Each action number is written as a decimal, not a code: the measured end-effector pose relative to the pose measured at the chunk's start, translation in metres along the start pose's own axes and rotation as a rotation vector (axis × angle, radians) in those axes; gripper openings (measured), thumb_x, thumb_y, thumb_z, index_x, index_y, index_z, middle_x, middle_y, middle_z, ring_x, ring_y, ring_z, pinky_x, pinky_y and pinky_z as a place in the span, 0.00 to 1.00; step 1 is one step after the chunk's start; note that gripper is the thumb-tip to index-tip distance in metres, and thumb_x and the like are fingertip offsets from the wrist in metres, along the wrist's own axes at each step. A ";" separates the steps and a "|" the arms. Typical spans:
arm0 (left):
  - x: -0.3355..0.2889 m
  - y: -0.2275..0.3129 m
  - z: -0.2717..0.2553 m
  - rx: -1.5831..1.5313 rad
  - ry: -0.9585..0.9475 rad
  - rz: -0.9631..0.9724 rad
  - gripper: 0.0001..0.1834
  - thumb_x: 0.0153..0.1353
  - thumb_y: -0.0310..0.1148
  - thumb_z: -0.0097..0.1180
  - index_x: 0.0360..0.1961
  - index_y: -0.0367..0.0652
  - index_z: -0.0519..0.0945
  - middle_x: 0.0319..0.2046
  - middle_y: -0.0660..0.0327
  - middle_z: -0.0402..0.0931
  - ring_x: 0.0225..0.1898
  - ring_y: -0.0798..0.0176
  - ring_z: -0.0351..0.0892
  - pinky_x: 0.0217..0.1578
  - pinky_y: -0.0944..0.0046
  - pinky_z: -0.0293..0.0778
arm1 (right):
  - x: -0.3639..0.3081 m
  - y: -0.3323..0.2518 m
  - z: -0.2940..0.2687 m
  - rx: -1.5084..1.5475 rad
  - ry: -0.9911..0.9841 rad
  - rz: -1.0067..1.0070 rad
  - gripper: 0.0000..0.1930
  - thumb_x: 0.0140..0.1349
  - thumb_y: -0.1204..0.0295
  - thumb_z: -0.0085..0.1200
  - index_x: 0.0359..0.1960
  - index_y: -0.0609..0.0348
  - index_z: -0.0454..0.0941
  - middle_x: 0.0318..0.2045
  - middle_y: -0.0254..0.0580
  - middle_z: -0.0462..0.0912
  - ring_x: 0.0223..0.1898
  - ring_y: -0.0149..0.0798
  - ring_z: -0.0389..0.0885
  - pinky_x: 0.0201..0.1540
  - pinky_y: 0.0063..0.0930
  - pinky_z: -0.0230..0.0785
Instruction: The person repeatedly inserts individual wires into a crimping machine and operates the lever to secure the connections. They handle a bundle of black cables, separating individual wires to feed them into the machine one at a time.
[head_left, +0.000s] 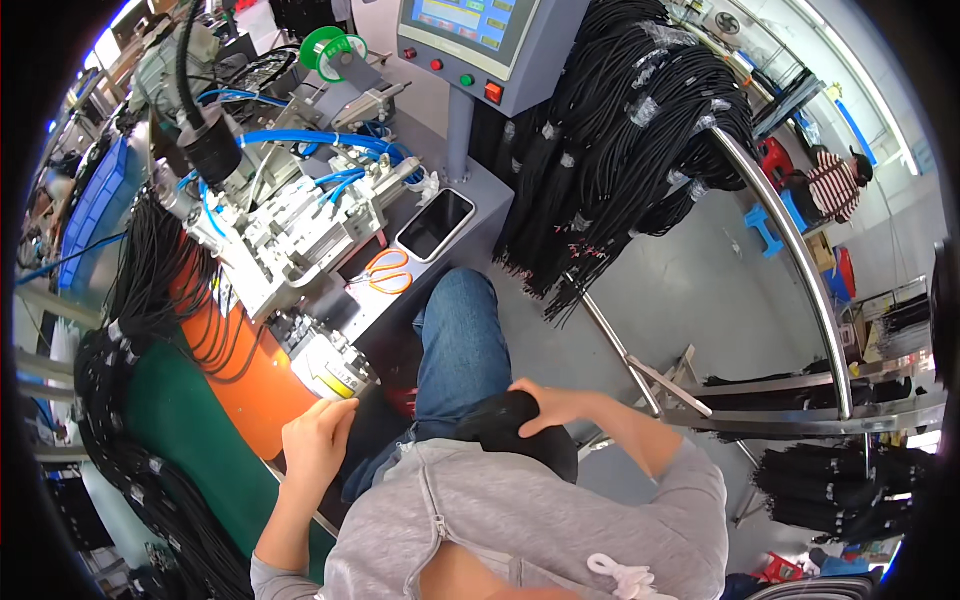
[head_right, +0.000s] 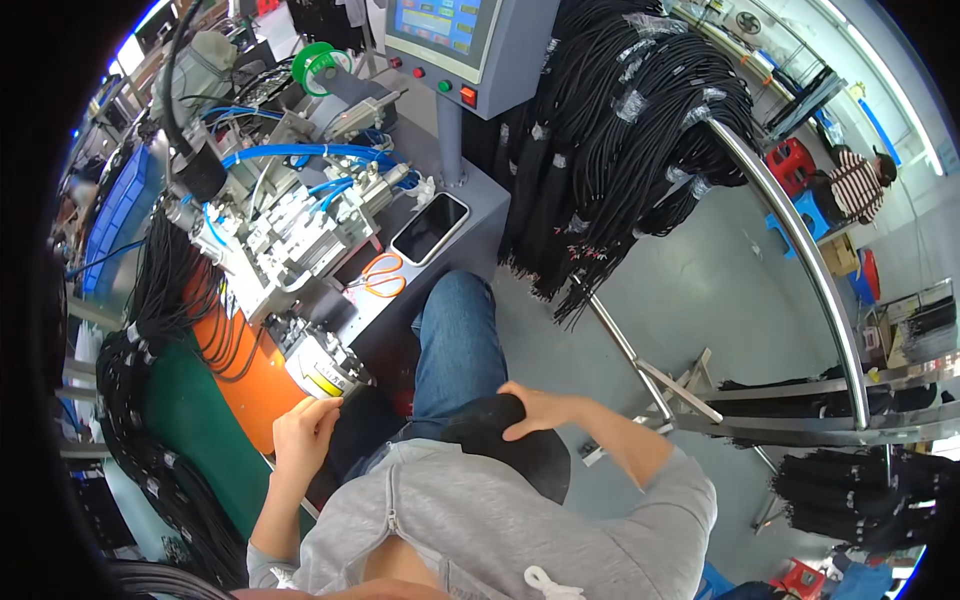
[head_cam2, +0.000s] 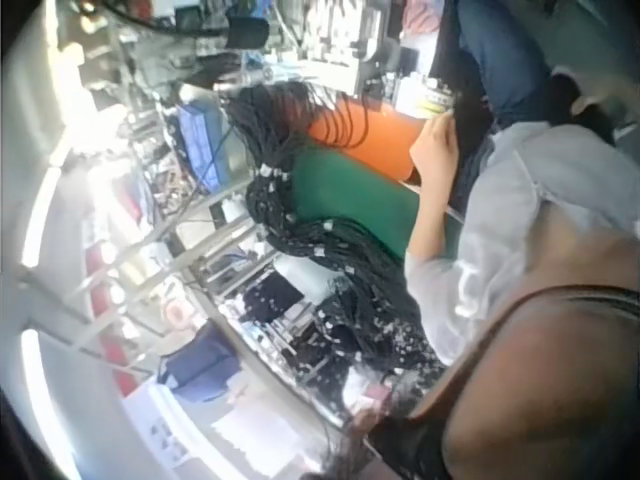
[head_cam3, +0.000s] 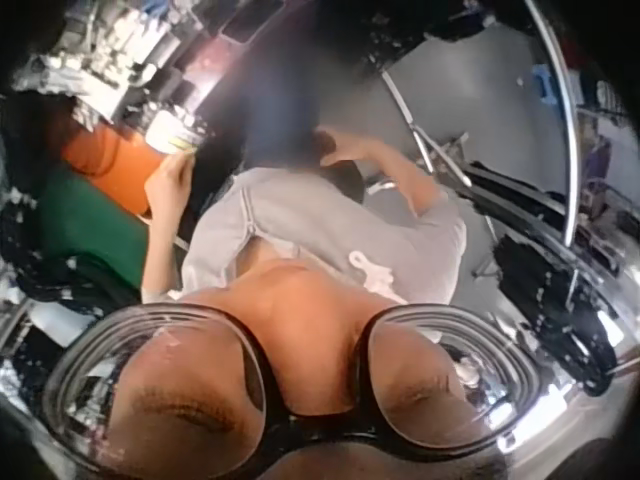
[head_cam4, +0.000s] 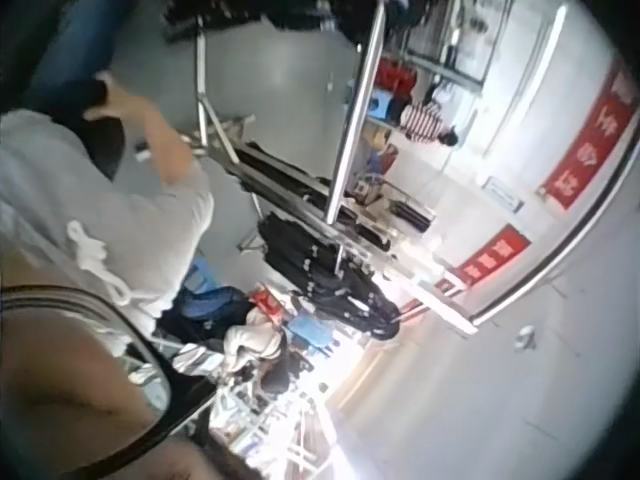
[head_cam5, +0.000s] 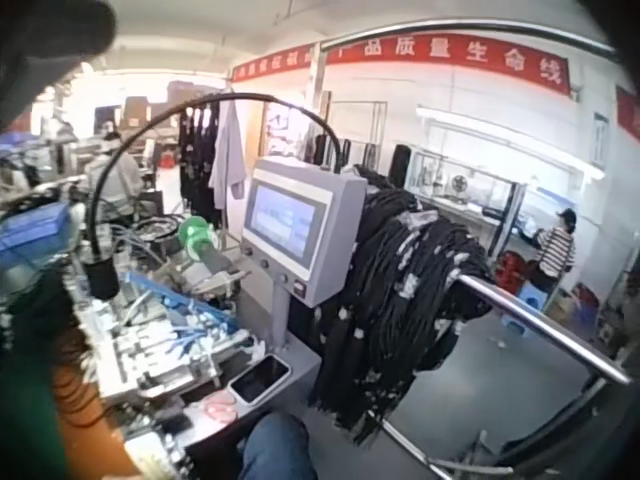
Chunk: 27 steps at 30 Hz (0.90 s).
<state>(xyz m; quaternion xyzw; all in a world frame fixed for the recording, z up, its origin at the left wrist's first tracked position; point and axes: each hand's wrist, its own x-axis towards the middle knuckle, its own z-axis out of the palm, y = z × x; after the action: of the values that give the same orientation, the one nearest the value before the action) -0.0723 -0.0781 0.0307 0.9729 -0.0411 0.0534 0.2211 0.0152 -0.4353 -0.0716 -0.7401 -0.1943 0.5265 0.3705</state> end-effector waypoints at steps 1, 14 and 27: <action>0.005 -0.002 0.000 -0.007 -0.001 0.015 0.05 0.56 0.29 0.58 0.33 0.46 0.82 0.23 0.61 0.75 0.22 0.57 0.77 0.22 0.61 0.70 | -0.010 0.009 0.004 0.058 0.034 0.087 0.41 0.49 0.61 0.65 0.61 0.55 0.54 0.54 0.49 0.69 0.56 0.45 0.68 0.57 0.35 0.61; 0.066 -0.025 -0.019 -0.133 -0.093 0.221 0.07 0.55 0.25 0.58 0.36 0.43 0.82 0.24 0.60 0.76 0.21 0.59 0.76 0.23 0.64 0.70 | -0.090 0.080 0.128 0.881 0.202 0.450 0.46 0.48 0.66 0.69 0.66 0.54 0.50 0.58 0.45 0.65 0.59 0.43 0.65 0.61 0.41 0.59; 0.061 -0.045 -0.016 -0.143 -0.148 0.297 0.09 0.54 0.23 0.58 0.38 0.44 0.82 0.28 0.58 0.79 0.25 0.57 0.79 0.27 0.63 0.73 | -0.085 0.113 0.101 0.993 -0.111 0.433 0.47 0.56 0.49 0.60 0.70 0.40 0.41 0.63 0.42 0.60 0.62 0.44 0.63 0.58 0.52 0.63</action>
<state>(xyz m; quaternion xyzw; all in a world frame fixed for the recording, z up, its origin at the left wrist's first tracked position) -0.0080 -0.0339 0.0329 0.9393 -0.2040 0.0105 0.2757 -0.1211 -0.5314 -0.1199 -0.4704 0.2153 0.6574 0.5479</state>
